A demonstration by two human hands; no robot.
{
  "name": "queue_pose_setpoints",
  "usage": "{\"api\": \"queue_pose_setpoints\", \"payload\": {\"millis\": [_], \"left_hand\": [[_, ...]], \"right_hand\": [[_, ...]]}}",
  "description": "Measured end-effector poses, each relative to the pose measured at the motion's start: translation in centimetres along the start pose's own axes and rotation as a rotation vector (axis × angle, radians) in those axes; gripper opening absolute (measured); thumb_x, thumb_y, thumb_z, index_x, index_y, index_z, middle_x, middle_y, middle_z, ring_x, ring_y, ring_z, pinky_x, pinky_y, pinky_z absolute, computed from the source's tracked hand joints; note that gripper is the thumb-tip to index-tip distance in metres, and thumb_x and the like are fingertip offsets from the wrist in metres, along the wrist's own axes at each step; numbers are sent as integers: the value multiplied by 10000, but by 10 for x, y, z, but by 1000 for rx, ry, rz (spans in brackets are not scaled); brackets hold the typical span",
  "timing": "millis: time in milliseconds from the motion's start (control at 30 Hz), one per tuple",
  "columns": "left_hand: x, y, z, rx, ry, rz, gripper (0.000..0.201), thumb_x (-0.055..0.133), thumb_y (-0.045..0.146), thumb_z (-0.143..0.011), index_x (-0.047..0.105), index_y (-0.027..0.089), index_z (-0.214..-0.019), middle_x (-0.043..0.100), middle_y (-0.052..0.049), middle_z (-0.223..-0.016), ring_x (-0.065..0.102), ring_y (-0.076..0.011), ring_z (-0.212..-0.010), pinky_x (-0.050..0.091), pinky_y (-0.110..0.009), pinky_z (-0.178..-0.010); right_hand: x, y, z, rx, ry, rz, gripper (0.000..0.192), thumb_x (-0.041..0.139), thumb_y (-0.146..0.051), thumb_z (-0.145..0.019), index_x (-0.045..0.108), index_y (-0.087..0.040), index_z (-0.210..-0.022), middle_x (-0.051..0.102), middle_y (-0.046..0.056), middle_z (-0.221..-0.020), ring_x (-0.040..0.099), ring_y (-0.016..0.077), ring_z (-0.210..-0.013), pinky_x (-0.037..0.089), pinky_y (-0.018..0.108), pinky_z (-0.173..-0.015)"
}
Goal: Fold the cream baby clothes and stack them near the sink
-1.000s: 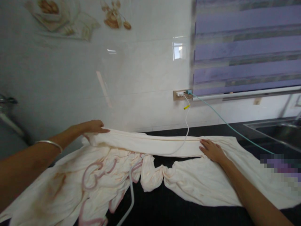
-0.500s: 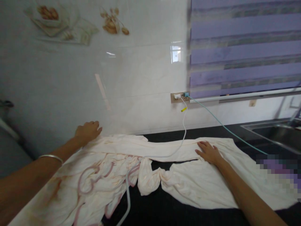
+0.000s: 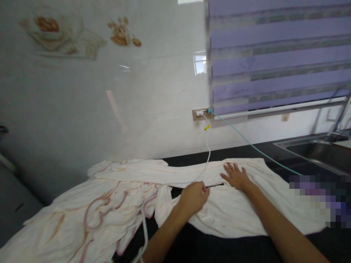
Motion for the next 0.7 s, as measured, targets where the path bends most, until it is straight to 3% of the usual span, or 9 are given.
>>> {"api": "queue_pose_setpoints", "payload": {"millis": [100, 233, 367, 567, 700], "left_hand": [[35, 37, -21, 135, 43, -31, 404, 420, 570, -953, 691, 317, -1115, 681, -216, -1181, 633, -342, -1184, 495, -511, -907], [57, 41, -36, 96, 43, -125, 392, 454, 569, -948, 642, 307, -1173, 632, -224, -1238, 594, -370, -1226, 496, -539, -930], [55, 26, -31, 72, 55, -130, 407, 453, 529, -968, 590, 241, -1221, 650, -199, -1212, 621, -333, -1176, 513, -487, -972], [44, 15, -27, 25, 75, -173, 305, 445, 457, -991, 639, 228, -1045, 671, -194, -1143, 628, -328, -1171, 497, -457, -990], [46, 15, -30, 87, 79, -208, 312, 391, 380, -1011, 647, 201, -1009, 663, -196, -1119, 629, -332, -1140, 498, -467, -952]], "right_hand": [[-3, -3, 1, 17, -16, 4, 813, 220, -729, -984, 293, -247, -1635, 187, 101, -1717, 105, 372, -1577, 124, 687, -1196], [-8, -7, 1, 19, -66, -14, 850, 183, -749, -978, 247, -233, -1651, 145, 98, -1725, 81, 372, -1581, 94, 691, -1198], [-13, -10, 1, 24, -69, -45, 884, 148, -770, -969, 221, -220, -1657, 124, 101, -1727, 50, 371, -1582, 80, 702, -1192], [-16, -12, 3, 32, -41, -73, 873, 141, -767, -975, 274, -217, -1641, 177, 116, -1716, 77, 382, -1572, 77, 713, -1181], [-24, -21, 8, 65, 108, -105, 748, 192, -656, -1028, 364, -193, -1589, 276, 140, -1682, 165, 367, -1553, 135, 656, -1198]]}}
Point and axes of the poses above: each hand's wrist, its own z-axis away from the middle knuckle, its own x-axis out of the palm, y = z × x, the point moved 2 cm from there along -z, towards the middle knuckle
